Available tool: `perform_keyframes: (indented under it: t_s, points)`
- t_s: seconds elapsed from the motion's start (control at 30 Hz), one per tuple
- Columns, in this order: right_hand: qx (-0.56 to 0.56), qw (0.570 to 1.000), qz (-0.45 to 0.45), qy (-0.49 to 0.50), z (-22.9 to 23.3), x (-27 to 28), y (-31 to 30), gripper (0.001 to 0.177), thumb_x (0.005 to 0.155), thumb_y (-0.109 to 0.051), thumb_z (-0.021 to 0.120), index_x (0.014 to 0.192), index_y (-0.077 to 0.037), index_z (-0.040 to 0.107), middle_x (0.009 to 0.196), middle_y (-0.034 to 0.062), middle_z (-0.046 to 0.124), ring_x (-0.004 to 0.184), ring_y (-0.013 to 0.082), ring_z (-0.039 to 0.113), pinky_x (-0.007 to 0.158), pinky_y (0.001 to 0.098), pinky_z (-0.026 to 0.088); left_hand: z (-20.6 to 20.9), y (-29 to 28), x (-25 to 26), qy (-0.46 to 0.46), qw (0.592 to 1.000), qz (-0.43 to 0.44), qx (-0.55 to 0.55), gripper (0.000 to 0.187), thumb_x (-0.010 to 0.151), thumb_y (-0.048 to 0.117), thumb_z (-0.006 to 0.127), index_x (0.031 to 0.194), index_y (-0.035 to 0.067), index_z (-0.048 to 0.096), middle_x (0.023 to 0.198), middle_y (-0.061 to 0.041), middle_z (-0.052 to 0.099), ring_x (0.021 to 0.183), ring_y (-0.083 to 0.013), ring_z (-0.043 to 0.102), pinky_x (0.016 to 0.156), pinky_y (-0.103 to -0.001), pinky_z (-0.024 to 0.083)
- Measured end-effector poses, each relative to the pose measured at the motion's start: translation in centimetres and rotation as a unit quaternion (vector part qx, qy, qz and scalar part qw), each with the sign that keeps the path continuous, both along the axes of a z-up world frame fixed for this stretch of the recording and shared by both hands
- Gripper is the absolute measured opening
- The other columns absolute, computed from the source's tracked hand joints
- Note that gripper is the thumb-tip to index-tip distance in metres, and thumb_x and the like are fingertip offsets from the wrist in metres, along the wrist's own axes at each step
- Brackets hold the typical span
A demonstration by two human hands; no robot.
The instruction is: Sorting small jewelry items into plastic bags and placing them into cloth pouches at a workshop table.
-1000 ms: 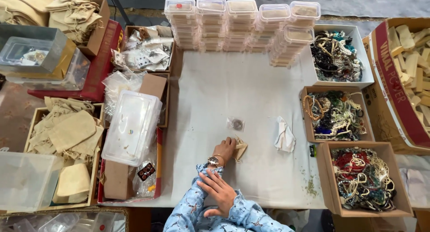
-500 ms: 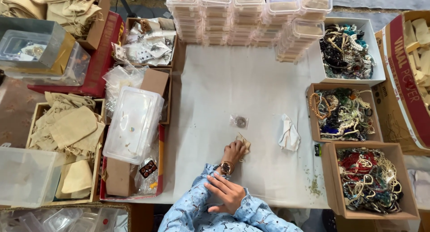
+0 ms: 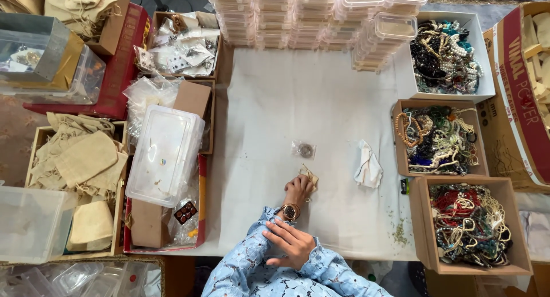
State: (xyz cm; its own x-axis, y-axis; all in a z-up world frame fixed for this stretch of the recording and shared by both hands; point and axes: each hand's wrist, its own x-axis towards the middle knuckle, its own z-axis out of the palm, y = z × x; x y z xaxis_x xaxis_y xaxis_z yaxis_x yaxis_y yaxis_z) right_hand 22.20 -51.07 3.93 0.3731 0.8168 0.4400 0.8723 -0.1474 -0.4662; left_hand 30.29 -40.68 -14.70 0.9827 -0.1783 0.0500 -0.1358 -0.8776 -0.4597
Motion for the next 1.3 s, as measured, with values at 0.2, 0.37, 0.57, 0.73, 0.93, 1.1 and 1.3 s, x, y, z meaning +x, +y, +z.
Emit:
perform_keyframes:
  t_s: [0.2, 0.37, 0.57, 0.73, 0.93, 1.1, 1.3]
  points:
    - [0.004, 1.000, -0.001, 0.001, -0.1, 0.1, 0.1, 0.071, 0.094, -0.061, 0.070, 0.141, -0.009, 0.063, 0.145, 0.0152, 0.062, 0.135, 0.0328, 0.060, 0.106, 0.0420, 0.055, 0.6, 0.2, -0.2, 0.022, 1.000, 0.000, 0.001, 0.032, 0.092, 0.027, 0.058, 0.121, 0.014, 0.050, 0.111, -0.013, 0.051, 0.083, -0.0242, 0.054, 0.052, -0.036, 0.044]
    - [0.000, 1.000, -0.001, -0.006, -0.1, 0.2, 0.1, 0.070, 0.094, -0.060, 0.070, 0.141, -0.009, 0.064, 0.145, 0.0144, 0.062, 0.134, 0.0320, 0.060, 0.105, 0.0414, 0.056, 0.1, 0.0, 0.1, 0.010, 1.000, 0.003, -0.003, 0.032, 0.092, 0.028, 0.058, 0.119, 0.014, 0.050, 0.111, -0.014, 0.052, 0.081, -0.0248, 0.055, 0.050, -0.037, 0.044]
    - [0.033, 0.999, -0.021, 0.007, -2.2, 2.2, -0.1, 0.066, 0.094, -0.058, 0.067, 0.139, -0.009, 0.065, 0.143, 0.0141, 0.065, 0.130, 0.0305, 0.064, 0.103, 0.0393, 0.057, -2.5, 0.7, 1.2, -0.037, 0.976, 0.081, -0.197, 0.025, 0.092, 0.022, 0.063, 0.115, 0.015, 0.056, 0.107, -0.008, 0.059, 0.086, -0.0229, 0.061, 0.070, -0.039, 0.048]
    - [0.151, 0.963, -0.223, -0.023, -3.6, 8.9, -0.9, 0.052, 0.096, -0.049, 0.067, 0.131, -0.011, 0.065, 0.128, 0.0115, 0.069, 0.123, 0.0329, 0.067, 0.102, 0.0404, 0.057, -0.8, 5.9, 3.4, 0.097, 0.624, 0.223, -0.743, 0.034, 0.085, 0.022, 0.077, 0.114, 0.008, 0.067, 0.093, -0.005, 0.074, 0.084, -0.0189, 0.072, 0.075, -0.034, 0.056]
    - [0.243, 0.713, -0.394, 0.526, -19.6, 17.7, -3.9, 0.034, 0.098, -0.031, 0.065, 0.123, -0.007, 0.067, 0.107, 0.0110, 0.073, 0.080, 0.0207, 0.072, 0.066, 0.0316, 0.060, -6.1, 6.8, 2.2, 0.082, 0.292, 0.281, -0.911, 0.044, 0.079, 0.023, 0.088, 0.114, 0.001, 0.073, 0.098, -0.004, 0.078, 0.079, -0.0121, 0.072, 0.066, -0.028, 0.058]
    - [0.209, 0.700, -0.324, 0.601, -23.7, 17.3, -4.7, 0.028, 0.095, -0.028, 0.071, 0.112, -0.006, 0.074, 0.090, 0.0032, 0.075, 0.063, 0.0109, 0.065, 0.056, 0.0254, 0.056, -3.6, 6.0, 2.1, 0.050, 0.295, 0.278, -0.913, 0.040, 0.083, 0.021, 0.087, 0.112, -0.002, 0.076, 0.098, -0.007, 0.078, 0.078, -0.0120, 0.071, 0.065, -0.025, 0.058]
    - [0.198, 0.710, -0.287, 0.612, -22.4, 17.5, -5.2, 0.029, 0.092, -0.022, 0.078, 0.114, -0.005, 0.075, 0.087, 0.0040, 0.075, 0.068, 0.0086, 0.065, 0.058, 0.0241, 0.054, -2.2, 6.6, 2.1, 0.064, 0.255, 0.313, -0.913, 0.037, 0.081, 0.021, 0.084, 0.109, 0.000, 0.074, 0.097, -0.004, 0.077, 0.081, -0.0116, 0.073, 0.069, -0.028, 0.063]
